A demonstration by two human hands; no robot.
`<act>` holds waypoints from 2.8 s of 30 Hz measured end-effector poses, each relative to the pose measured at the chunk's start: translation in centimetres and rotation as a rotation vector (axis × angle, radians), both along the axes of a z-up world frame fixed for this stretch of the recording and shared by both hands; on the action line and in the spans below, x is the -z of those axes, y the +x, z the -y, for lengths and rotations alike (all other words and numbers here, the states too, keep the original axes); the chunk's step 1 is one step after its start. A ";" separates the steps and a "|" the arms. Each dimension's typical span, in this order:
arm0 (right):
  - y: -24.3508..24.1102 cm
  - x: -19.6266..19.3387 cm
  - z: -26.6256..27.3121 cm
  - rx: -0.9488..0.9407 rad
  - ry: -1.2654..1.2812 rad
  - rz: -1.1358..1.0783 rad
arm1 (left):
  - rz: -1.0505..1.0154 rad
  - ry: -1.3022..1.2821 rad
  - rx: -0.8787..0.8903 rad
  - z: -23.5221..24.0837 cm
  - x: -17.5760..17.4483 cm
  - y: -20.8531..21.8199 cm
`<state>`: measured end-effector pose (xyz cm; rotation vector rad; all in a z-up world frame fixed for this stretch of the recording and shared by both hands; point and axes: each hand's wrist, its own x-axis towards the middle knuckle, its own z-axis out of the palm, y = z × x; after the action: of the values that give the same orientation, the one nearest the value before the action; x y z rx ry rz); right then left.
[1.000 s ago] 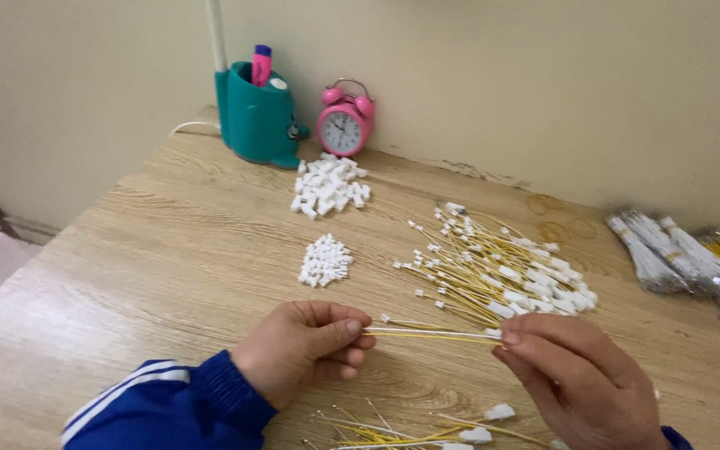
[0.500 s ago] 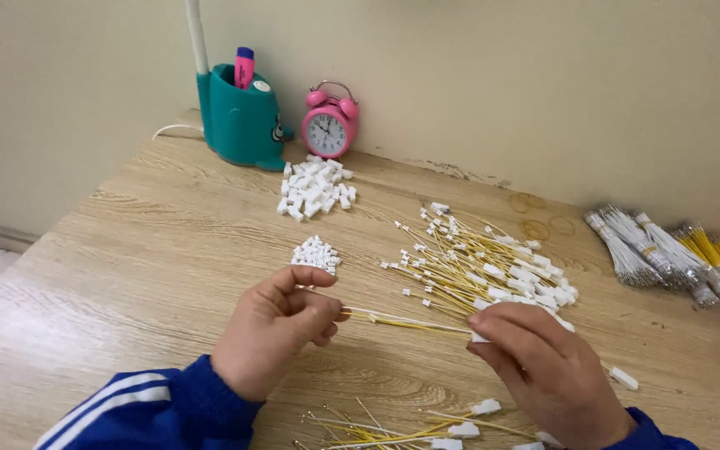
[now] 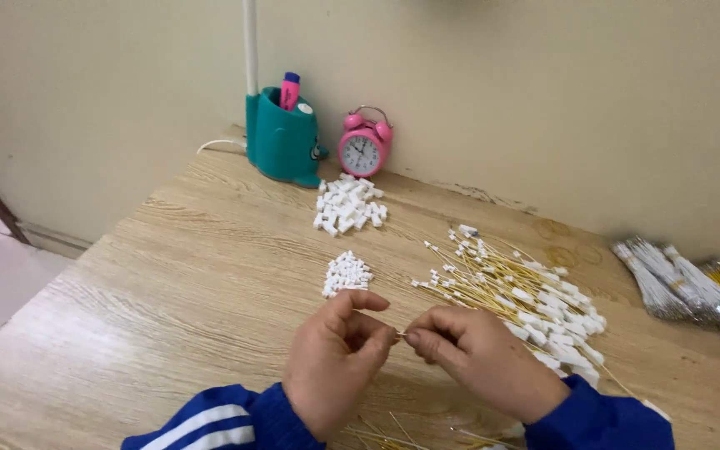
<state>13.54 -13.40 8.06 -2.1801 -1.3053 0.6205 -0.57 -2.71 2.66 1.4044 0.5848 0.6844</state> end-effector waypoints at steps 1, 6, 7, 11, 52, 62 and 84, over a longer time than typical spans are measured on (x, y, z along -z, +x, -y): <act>-0.1 0.1 -0.1 -0.009 0.000 -0.002 | -0.002 0.000 -0.009 -0.1 0.2 0.0; -0.1 1.3 0.1 0.122 0.118 -0.087 | -0.127 -0.129 0.065 0.0 0.2 0.2; -0.1 1.5 0.1 0.123 0.121 -0.096 | -0.136 -0.125 0.065 0.1 0.7 0.4; 0.5 3.3 0.1 0.146 0.132 -0.061 | 0.020 -0.298 0.056 -0.8 1.5 0.6; 0.9 3.9 1.6 0.299 0.196 -0.282 | -0.315 1.209 -0.166 -7.6 3.3 0.2; 1.0 3.6 2.4 0.157 0.381 -0.246 | -0.357 0.847 -0.137 -6.9 3.7 0.0; -0.5 0.9 2.9 0.001 0.506 -0.026 | 0.256 -0.655 0.324 -1.4 2.2 -0.1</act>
<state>13.08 -16.30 7.11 -1.7520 -1.2803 0.2743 -0.67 -1.31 0.49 0.7568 0.3206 0.3522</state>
